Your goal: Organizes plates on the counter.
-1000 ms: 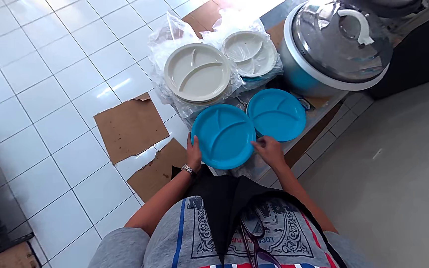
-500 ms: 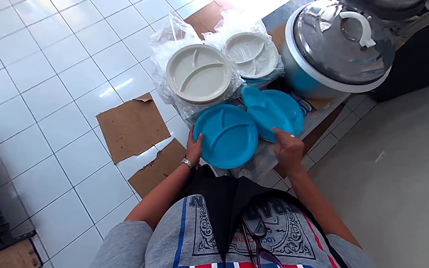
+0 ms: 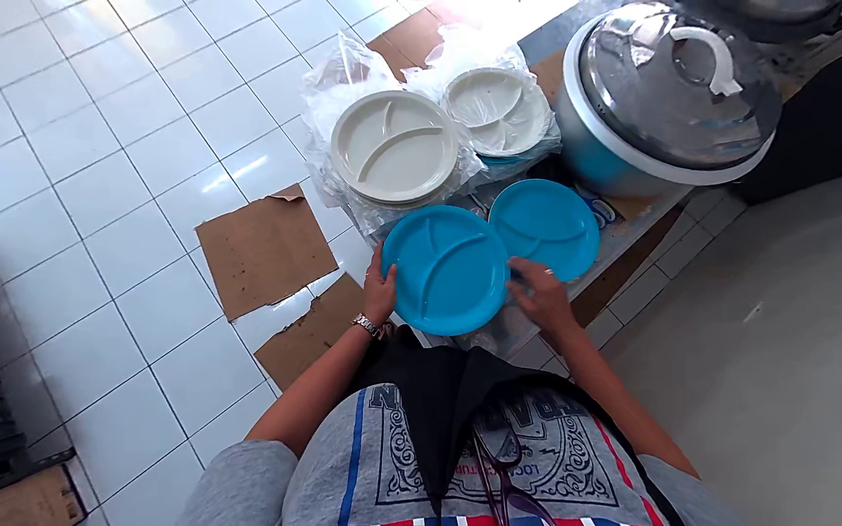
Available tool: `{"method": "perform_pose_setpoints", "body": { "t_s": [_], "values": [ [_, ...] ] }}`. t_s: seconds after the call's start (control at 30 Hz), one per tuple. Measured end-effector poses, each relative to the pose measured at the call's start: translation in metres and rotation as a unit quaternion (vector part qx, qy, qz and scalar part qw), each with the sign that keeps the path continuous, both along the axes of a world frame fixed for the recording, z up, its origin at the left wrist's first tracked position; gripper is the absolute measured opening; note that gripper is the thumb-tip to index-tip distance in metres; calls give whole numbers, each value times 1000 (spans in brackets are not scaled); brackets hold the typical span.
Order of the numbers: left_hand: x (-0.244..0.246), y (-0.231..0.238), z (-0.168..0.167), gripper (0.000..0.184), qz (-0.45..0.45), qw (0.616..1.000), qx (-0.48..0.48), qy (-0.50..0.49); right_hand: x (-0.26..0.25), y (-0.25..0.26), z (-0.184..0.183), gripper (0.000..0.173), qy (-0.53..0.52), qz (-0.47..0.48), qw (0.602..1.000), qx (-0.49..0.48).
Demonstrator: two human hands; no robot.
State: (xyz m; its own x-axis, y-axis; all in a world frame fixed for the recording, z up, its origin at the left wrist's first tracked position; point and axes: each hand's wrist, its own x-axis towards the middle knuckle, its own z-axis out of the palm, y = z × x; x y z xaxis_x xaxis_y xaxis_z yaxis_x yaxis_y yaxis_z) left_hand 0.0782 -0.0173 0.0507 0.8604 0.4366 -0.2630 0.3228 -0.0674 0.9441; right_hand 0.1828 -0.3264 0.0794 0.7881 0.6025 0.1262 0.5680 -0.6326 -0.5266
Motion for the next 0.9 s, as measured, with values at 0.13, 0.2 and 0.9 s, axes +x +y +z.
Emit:
{"method": "perform_pose_setpoints", "body": {
  "t_s": [0.13,0.2,0.9],
  "values": [
    [13,-3,-5,56,-12,999,52,-5,26,-17,-9,42,106,-86,970,-202],
    [16,-3,0,55,-15,999,53,2,26,-19,-9,29,80,-95,972,-200],
    [10,-10,1,51,65,994,-71,-55,-29,165,74,46,82,118,989,-21]
  ]
}}
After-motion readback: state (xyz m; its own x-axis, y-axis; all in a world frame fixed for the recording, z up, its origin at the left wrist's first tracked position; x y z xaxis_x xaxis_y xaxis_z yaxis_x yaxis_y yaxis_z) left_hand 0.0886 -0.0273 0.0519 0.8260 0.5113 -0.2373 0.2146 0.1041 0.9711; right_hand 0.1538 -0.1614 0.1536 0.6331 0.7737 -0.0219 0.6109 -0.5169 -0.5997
